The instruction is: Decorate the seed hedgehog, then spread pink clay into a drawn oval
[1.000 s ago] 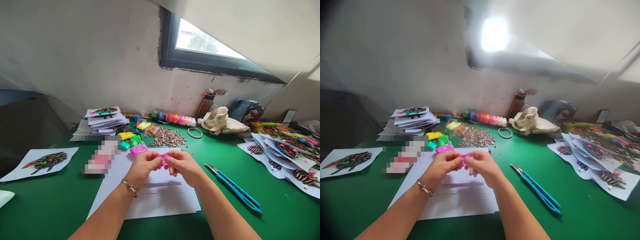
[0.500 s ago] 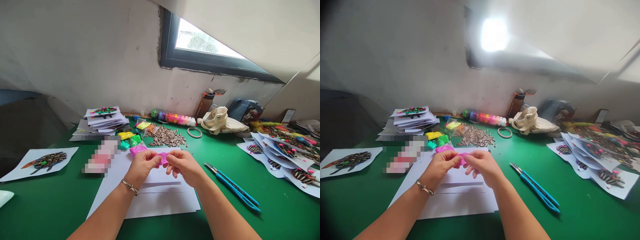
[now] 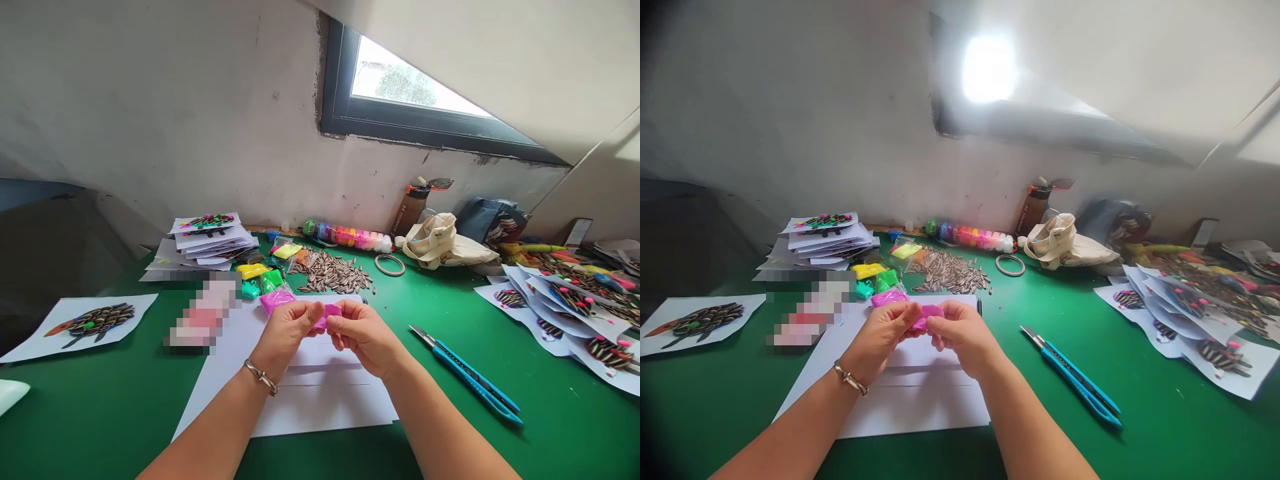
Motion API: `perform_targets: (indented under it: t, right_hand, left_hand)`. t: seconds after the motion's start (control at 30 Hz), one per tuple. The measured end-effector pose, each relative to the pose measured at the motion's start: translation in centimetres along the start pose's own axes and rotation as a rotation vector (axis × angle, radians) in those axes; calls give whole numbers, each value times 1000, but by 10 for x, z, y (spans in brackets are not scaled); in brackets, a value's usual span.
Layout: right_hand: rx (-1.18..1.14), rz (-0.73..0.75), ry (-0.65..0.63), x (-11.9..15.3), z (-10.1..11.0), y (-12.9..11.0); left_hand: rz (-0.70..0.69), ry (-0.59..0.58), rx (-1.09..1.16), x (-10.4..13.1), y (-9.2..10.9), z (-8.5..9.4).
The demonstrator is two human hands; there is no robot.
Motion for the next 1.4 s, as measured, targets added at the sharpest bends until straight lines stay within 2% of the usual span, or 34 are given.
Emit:
perform_targets:
  t: [0.07, 0.27, 0.4, 0.57, 0.7, 0.87, 1.03, 1.27, 1.4]
  right_hand:
    - [24, -5, 15, 0, 2, -1]
    - [71, -12, 13, 4, 2, -6]
    - [22, -1, 20, 3, 4, -8]
    - [-147, -59, 44, 0, 7, 3]
    - [-160, -90, 16, -2, 0, 12]
    - [-18, 18, 19, 0, -1, 2]
    - [145, 21, 39, 1, 6, 0]
    - [158, 19, -10, 0, 3, 0]
    - [166, 57, 26, -1, 7, -3]
  left_hand:
    - [3, -6, -35, 0, -2, 1]
    - [73, 109, -53, 1, -4, 10]
    - [12, 77, -82, 0, 5, 7]
    - [-42, 160, -42, -1, 9, 14]
    - [-59, 179, -43, 0, 10, 15]
    - [-35, 85, -20, 0, 5, 8]
    - [-75, 4, -56, 0, 9, 2]
    - [-37, 30, -61, -2, 6, 4]
    - [-20, 24, -48, -3, 2, 4]
Point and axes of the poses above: each hand's wrist, its own x-axis away from the middle knuckle, its own z-axis out of the back of the hand, y = z × x, the point moved 9 cm from there along -x, towards the middle knuckle
